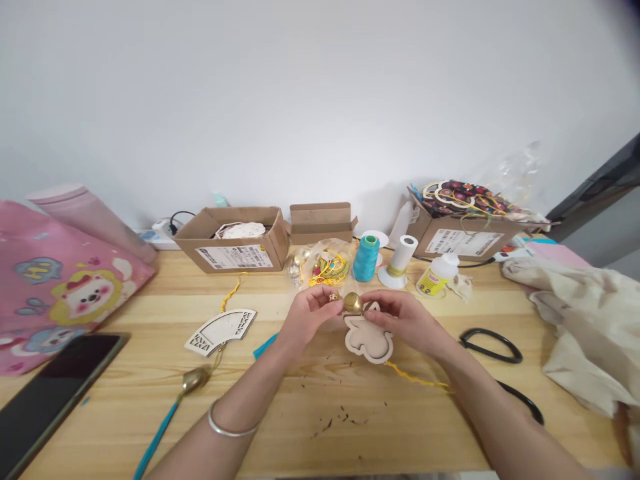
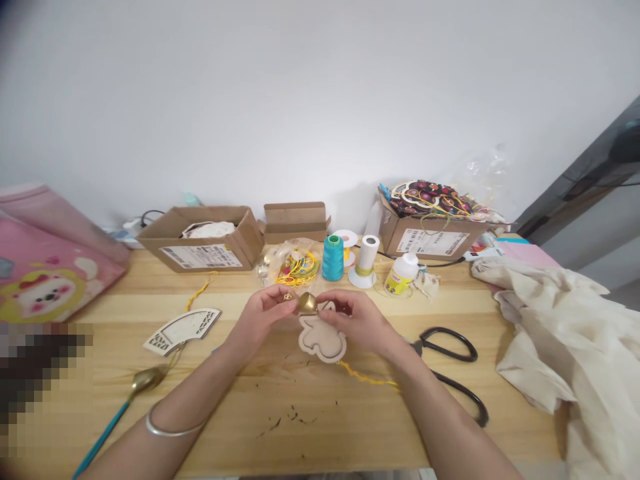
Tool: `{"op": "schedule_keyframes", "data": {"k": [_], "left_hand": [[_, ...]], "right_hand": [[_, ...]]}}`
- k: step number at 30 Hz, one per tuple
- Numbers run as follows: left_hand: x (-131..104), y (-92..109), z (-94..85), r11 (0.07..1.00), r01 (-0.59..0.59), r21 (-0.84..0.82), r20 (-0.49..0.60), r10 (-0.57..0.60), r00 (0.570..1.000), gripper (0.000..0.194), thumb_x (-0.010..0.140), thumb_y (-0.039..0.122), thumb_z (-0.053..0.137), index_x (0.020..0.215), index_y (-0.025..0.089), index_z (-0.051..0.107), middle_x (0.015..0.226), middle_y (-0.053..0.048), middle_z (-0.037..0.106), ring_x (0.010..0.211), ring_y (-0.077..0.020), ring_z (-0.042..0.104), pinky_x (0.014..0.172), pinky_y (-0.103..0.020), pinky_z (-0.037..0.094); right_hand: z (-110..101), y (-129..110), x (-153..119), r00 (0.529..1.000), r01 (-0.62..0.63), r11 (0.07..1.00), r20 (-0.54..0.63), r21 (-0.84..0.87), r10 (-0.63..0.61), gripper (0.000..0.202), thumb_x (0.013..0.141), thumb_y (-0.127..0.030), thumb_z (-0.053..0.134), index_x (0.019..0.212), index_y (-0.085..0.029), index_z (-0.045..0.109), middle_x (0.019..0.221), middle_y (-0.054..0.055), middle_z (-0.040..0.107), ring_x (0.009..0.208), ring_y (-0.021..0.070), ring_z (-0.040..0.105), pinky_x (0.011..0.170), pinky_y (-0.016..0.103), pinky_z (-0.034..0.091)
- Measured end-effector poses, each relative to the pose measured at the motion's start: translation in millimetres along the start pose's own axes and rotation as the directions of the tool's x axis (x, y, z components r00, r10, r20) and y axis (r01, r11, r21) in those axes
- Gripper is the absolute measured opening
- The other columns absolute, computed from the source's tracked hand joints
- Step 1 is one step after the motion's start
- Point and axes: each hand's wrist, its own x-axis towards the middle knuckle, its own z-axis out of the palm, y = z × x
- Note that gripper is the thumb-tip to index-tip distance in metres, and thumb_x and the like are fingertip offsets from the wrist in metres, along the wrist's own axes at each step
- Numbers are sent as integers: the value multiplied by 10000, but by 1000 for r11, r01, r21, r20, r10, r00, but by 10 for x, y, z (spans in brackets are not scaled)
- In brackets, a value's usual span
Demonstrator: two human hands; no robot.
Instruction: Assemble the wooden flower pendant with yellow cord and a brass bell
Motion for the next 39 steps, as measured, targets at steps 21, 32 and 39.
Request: {"op": "schedule_keyframes", "data": {"k": [21,32,39], "left_hand": [[39,19,-105,976,102,194,209,-142,968,310,706,360,578,514,129,501,467,40,451,434,-58,394,442,-190,351],[-10,114,-189,969,157,189,402,-222,888,239,655,338,655,686,104,621,645,-15,593,558,-82,517,576,-227,425],[-25,128,-197,955,59,292,382,-173,908,264,627,353,681,722,111,636,592,11,576,545,-88,505,567,-223,401]], "right_hand": [[-238,-82,-47,990,-84,995,110,-45,88,295,718,-367,597,921,-155,628,642,-29,524,509,56,381,445,182,279],[-340,-96,-62,993,-114,982,39,153,109,446,579,-321,721,969,-146,595,657,-37,523,549,66,468,496,191,356],[-211,-15,-35,985,103,971,156,-216,-70,365,671,-327,648,990,-157,606,820,33,623,717,140,564,634,265,451]]}}
